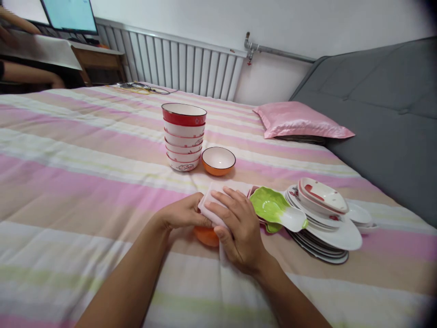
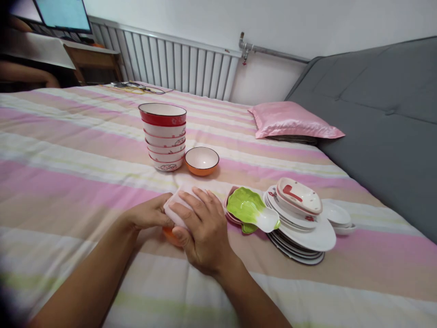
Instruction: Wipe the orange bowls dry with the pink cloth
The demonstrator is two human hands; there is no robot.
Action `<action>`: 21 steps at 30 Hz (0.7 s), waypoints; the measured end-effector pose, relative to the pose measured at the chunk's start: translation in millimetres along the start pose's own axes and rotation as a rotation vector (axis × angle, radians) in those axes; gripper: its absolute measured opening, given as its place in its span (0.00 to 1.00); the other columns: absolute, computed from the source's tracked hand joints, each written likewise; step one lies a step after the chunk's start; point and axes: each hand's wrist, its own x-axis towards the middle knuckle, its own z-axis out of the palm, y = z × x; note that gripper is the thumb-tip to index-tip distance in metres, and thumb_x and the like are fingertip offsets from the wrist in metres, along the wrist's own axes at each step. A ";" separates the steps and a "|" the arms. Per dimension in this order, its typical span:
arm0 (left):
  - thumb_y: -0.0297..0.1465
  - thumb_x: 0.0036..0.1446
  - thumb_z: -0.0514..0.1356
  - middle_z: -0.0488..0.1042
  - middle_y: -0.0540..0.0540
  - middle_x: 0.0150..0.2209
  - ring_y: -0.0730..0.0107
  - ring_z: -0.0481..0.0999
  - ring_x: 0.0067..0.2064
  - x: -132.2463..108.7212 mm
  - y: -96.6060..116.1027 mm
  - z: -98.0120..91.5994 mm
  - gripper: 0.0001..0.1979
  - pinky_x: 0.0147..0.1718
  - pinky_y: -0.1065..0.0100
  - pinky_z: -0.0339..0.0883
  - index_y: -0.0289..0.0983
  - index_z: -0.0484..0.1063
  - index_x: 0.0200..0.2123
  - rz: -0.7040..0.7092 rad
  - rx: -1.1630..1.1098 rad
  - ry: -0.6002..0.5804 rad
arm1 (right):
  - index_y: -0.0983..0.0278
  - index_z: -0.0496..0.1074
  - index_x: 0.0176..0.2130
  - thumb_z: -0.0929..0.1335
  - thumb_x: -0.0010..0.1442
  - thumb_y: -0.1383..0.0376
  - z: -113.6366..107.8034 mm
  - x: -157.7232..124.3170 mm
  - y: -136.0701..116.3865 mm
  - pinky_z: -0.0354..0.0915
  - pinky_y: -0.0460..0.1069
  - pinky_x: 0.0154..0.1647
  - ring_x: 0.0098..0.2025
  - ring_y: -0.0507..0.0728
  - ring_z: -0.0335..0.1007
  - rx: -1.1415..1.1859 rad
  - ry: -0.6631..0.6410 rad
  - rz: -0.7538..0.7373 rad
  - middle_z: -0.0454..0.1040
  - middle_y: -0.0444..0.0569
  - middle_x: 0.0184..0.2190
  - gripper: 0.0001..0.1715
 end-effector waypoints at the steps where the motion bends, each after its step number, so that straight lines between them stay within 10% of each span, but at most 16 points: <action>1: 0.35 0.44 0.68 0.66 0.53 0.21 0.76 0.64 0.26 -0.4 -0.2 -0.5 0.14 0.23 0.77 0.59 0.31 0.71 0.25 -0.003 0.011 -0.001 | 0.56 0.67 0.55 0.61 0.64 0.60 0.8 0.0 0.9 0.53 0.64 0.61 0.62 0.65 0.58 0.005 0.011 0.002 0.69 0.49 0.57 0.21; 21: 0.33 0.46 0.69 0.73 0.50 0.24 0.73 0.69 0.26 -11.6 9.2 -11.7 0.09 0.27 0.75 0.65 0.33 0.77 0.27 -0.029 0.077 -0.307 | 0.64 0.73 0.51 0.57 0.65 0.47 25.1 -7.0 39.3 0.69 0.58 0.52 0.49 0.63 0.74 0.932 0.118 0.770 0.78 0.53 0.45 0.31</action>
